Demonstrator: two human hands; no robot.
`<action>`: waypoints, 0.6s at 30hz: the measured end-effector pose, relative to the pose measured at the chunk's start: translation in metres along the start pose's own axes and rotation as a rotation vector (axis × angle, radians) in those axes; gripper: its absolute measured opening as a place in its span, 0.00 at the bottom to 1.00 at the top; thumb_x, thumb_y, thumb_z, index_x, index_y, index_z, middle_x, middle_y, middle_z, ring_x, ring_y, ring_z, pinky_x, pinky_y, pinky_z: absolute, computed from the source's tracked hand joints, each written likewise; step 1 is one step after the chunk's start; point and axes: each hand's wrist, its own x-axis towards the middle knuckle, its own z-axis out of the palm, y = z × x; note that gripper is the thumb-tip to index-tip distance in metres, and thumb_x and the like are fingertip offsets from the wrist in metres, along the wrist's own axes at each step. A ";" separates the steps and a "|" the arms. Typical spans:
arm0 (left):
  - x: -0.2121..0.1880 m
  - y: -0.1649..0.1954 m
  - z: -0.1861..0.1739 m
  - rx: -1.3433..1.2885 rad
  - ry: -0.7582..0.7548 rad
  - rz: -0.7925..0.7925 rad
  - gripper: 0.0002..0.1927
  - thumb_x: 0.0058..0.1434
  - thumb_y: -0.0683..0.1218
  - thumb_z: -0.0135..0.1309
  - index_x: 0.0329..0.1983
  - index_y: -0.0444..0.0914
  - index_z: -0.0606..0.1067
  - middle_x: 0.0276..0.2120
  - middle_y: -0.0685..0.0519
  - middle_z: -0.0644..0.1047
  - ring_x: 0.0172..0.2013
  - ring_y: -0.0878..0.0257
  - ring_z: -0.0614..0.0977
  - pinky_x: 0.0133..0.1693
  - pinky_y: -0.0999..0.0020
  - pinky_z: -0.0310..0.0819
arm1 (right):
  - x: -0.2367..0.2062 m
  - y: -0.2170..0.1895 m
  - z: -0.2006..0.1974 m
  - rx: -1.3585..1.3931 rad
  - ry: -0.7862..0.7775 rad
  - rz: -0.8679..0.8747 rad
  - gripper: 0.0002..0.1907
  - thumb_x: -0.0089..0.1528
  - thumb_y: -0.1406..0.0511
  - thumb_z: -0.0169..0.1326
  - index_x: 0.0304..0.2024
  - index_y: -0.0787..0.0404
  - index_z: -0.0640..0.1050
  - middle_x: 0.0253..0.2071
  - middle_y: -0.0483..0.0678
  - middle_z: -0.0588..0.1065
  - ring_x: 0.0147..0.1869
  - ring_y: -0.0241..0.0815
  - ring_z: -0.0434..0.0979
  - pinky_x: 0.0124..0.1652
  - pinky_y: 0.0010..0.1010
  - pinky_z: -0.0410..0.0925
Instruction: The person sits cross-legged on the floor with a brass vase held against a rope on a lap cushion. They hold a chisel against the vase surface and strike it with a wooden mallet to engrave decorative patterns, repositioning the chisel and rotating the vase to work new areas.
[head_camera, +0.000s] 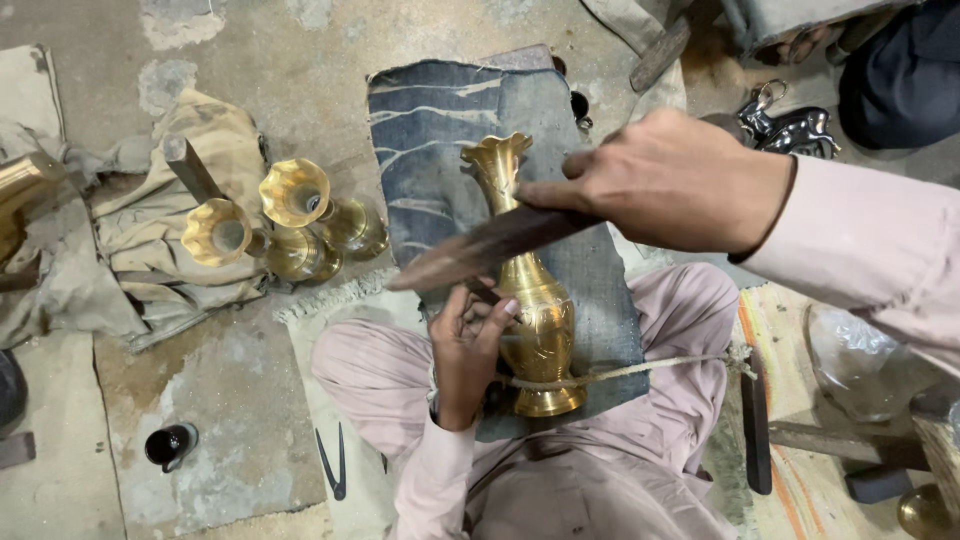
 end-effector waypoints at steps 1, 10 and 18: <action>-0.001 -0.001 0.001 0.030 0.038 0.041 0.11 0.64 0.35 0.59 0.48 0.31 0.73 0.32 0.53 0.81 0.34 0.72 0.82 0.36 0.77 0.78 | 0.000 0.000 0.000 0.146 0.138 -0.035 0.32 0.62 0.62 0.55 0.70 0.50 0.69 0.34 0.49 0.80 0.25 0.45 0.81 0.22 0.36 0.72; -0.018 -0.015 0.013 0.032 0.230 0.122 0.08 0.63 0.36 0.61 0.43 0.32 0.74 0.30 0.54 0.81 0.30 0.74 0.82 0.32 0.80 0.75 | 0.008 -0.010 -0.013 0.312 0.089 -0.019 0.37 0.59 0.72 0.53 0.72 0.49 0.66 0.31 0.45 0.79 0.19 0.39 0.76 0.14 0.35 0.64; -0.022 -0.015 0.012 0.178 0.242 0.254 0.08 0.64 0.36 0.61 0.44 0.33 0.74 0.28 0.55 0.82 0.28 0.75 0.82 0.31 0.82 0.73 | 0.002 -0.016 -0.024 0.414 0.048 0.016 0.38 0.60 0.73 0.52 0.73 0.49 0.66 0.28 0.47 0.77 0.17 0.40 0.77 0.16 0.35 0.65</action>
